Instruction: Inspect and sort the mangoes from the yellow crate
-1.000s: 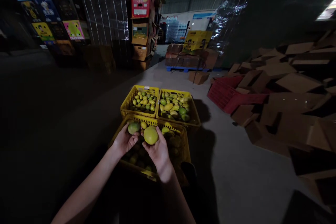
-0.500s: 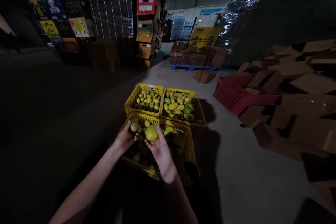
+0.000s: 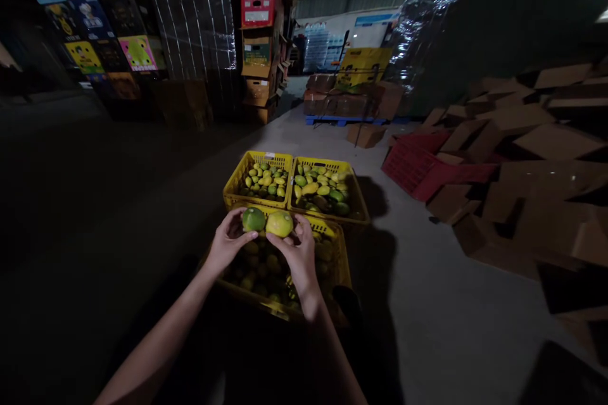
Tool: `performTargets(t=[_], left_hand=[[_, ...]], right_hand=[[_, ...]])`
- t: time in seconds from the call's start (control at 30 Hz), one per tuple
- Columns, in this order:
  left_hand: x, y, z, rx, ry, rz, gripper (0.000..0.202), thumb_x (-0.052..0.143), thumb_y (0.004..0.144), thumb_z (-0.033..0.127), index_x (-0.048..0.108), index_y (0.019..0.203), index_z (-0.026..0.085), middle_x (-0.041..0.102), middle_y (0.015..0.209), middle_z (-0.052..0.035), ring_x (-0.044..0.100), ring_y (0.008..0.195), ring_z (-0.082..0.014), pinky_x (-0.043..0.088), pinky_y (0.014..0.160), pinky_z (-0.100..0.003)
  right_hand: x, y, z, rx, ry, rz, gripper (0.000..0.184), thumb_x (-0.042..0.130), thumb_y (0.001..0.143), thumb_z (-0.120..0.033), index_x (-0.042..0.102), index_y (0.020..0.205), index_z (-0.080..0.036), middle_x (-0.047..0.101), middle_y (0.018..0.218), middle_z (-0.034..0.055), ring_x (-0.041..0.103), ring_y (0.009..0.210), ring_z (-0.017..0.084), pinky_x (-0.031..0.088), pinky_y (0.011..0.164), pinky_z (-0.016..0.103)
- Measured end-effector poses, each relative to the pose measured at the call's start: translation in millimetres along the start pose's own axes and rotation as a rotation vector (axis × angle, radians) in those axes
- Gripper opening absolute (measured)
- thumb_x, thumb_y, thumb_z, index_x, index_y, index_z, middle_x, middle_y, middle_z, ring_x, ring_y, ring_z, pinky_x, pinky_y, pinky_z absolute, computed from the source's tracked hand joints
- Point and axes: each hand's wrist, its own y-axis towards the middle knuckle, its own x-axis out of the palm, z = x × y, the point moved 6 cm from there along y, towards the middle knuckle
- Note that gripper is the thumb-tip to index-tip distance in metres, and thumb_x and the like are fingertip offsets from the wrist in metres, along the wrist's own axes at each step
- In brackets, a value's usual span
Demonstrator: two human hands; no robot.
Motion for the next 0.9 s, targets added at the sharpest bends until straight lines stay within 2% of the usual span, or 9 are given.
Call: performTargets(t=[0.1, 0.2, 0.3, 0.37, 0.5, 0.7, 0.83, 0.9], left_hand=[[0.0, 0.6, 3.9, -0.073, -0.042, -0.018, 0.046, 0.079, 0.053, 0.008, 0.067, 0.097, 0.018, 0.064, 0.104, -0.0047, 0.058, 0.096, -0.0164, 0.044, 0.084, -0.022], [1.7, -0.1, 4.9, -0.152, -0.138, -0.051, 0.039, 0.077, 0.06, 0.013, 0.067, 0.097, 0.018, 0.066, 0.098, -0.0036, 0.059, 0.092, -0.0152, 0.046, 0.084, -0.023], [2.4, 0.4, 1.2, -0.208, -0.267, -0.061, 0.027, 0.075, 0.066, 0.02, 0.066, 0.092, 0.018, 0.066, 0.09, -0.0018, 0.061, 0.087, -0.014, 0.048, 0.084, -0.027], [0.9, 2.4, -4.3, -0.241, -0.308, -0.037, 0.024, 0.075, 0.066, 0.02, 0.067, 0.089, 0.017, 0.066, 0.092, -0.0024, 0.062, 0.089, -0.014, 0.048, 0.086, -0.028], [-0.4, 5.1, -14.1, -0.289, -0.298, 0.017, 0.031, 0.075, 0.065, 0.021, 0.069, 0.095, 0.016, 0.067, 0.103, -0.0049, 0.062, 0.094, -0.0149, 0.048, 0.086, -0.026], [14.6, 0.5, -13.2, -0.279, -0.198, -0.067, 0.037, 0.075, 0.066, 0.022, 0.068, 0.102, 0.015, 0.066, 0.107, -0.0062, 0.059, 0.102, -0.0162, 0.045, 0.089, -0.023], [14.8, -1.6, -20.4, -0.31, -0.263, 0.029, 0.039, 0.077, 0.062, 0.02, 0.066, 0.1, 0.016, 0.066, 0.103, -0.0048, 0.06, 0.096, -0.0157, 0.047, 0.086, -0.025], [15.2, -1.7, -23.7, -0.294, -0.259, 0.041, 0.04, 0.077, 0.062, 0.018, 0.064, 0.099, 0.017, 0.066, 0.1, -0.0038, 0.06, 0.095, -0.0151, 0.046, 0.087, -0.025]], right_hand=[[-4.4, 1.7, -3.8, 0.011, 0.038, -0.051, 0.06, 0.081, 0.048, -0.015, 0.059, 0.103, -0.026, 0.066, 0.104, 0.0002, 0.061, 0.094, 0.018, 0.049, 0.083, 0.03], [-6.5, 2.5, -6.1, 0.052, 0.114, -0.093, 0.056, 0.08, 0.052, -0.017, 0.062, 0.105, -0.025, 0.066, 0.109, 0.0014, 0.06, 0.098, 0.02, 0.048, 0.085, 0.032], [-9.4, 2.2, -6.6, 0.106, 0.133, -0.082, 0.047, 0.079, 0.053, -0.02, 0.065, 0.098, -0.023, 0.068, 0.101, 0.0019, 0.062, 0.092, 0.021, 0.05, 0.083, 0.035], [-12.1, 1.7, -7.6, 0.114, 0.095, -0.058, 0.043, 0.079, 0.054, -0.022, 0.066, 0.095, -0.023, 0.069, 0.097, 0.0021, 0.063, 0.09, 0.022, 0.05, 0.082, 0.037], [-15.4, 0.8, -5.3, 0.128, 0.076, -0.049, 0.039, 0.078, 0.056, -0.023, 0.068, 0.093, -0.021, 0.069, 0.098, 0.0032, 0.062, 0.093, 0.022, 0.051, 0.083, 0.037], [-18.2, -0.2, 6.1, 0.187, 0.16, -0.077, 0.032, 0.077, 0.061, -0.025, 0.069, 0.092, -0.021, 0.068, 0.103, 0.0042, 0.063, 0.097, 0.023, 0.053, 0.084, 0.04], [-22.9, -0.8, 12.1, 0.219, 0.177, -0.051, 0.038, 0.079, 0.058, -0.021, 0.067, 0.094, -0.024, 0.07, 0.096, 0.0011, 0.065, 0.092, 0.021, 0.054, 0.083, 0.04], [-21.9, -0.9, 15.7, 0.25, 0.215, -0.074, 0.037, 0.079, 0.059, -0.024, 0.066, 0.094, -0.025, 0.071, 0.092, 0.0008, 0.067, 0.087, 0.022, 0.054, 0.083, 0.043]])
